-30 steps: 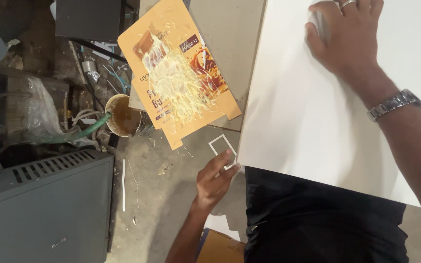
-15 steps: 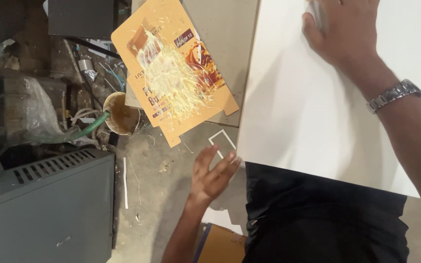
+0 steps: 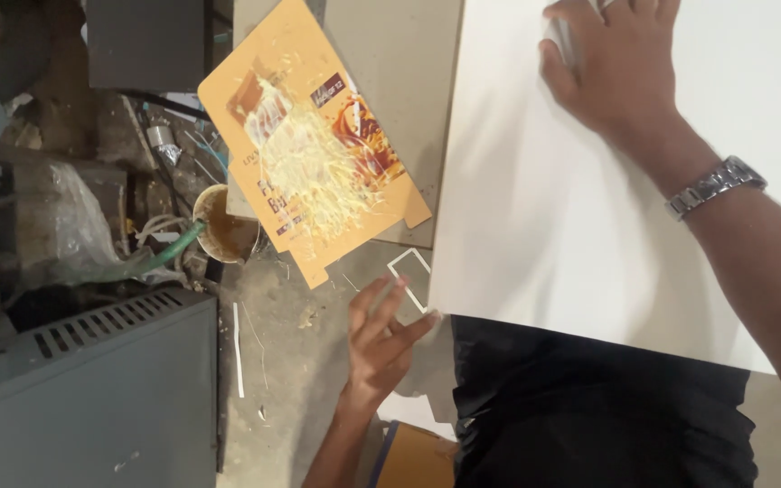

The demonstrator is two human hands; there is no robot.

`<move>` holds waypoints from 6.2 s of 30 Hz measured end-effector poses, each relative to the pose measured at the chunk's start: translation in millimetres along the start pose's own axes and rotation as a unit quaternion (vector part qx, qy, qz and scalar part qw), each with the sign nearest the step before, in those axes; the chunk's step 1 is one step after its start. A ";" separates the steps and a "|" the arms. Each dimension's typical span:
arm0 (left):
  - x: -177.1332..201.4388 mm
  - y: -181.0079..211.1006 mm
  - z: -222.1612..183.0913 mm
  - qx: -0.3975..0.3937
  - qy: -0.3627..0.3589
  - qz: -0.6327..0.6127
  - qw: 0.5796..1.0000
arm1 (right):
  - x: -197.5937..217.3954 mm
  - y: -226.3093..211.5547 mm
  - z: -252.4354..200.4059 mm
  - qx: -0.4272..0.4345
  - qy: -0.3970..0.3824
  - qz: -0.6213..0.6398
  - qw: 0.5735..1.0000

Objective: The person aligns and moves white paper sheets on a table by hand, occasionally lifting and checking the sheets.

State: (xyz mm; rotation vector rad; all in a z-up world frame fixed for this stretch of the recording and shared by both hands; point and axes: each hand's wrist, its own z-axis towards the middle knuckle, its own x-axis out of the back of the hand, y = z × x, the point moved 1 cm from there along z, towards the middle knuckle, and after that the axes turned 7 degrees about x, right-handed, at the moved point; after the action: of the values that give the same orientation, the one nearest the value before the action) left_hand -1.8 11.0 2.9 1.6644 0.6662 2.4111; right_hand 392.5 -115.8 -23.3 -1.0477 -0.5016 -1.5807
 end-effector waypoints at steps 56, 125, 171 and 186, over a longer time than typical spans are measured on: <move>54.4 -98.0 65.8 0.226 0.109 0.207 0.945 | -27.7 29.3 -28.9 0.012 -0.056 -0.038 0.998; -113.4 -104.4 278.1 0.244 -0.136 -0.483 0.830 | -4.2 7.5 10.2 -0.061 -0.058 0.006 0.996; 7.9 -21.4 33.6 0.215 -0.081 -0.313 0.922 | -19.1 5.9 -16.8 -0.032 -0.084 -0.069 0.994; -66.6 -86.2 215.4 0.086 -0.119 -0.281 0.948 | -2.5 -2.2 2.3 -0.037 -0.074 -0.032 0.996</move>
State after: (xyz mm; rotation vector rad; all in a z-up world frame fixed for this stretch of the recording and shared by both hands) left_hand 209.0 124.4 -28.3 1.5177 1.1486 1.7670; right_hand 391.2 -112.0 -23.8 -1.2225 -0.5853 -1.5954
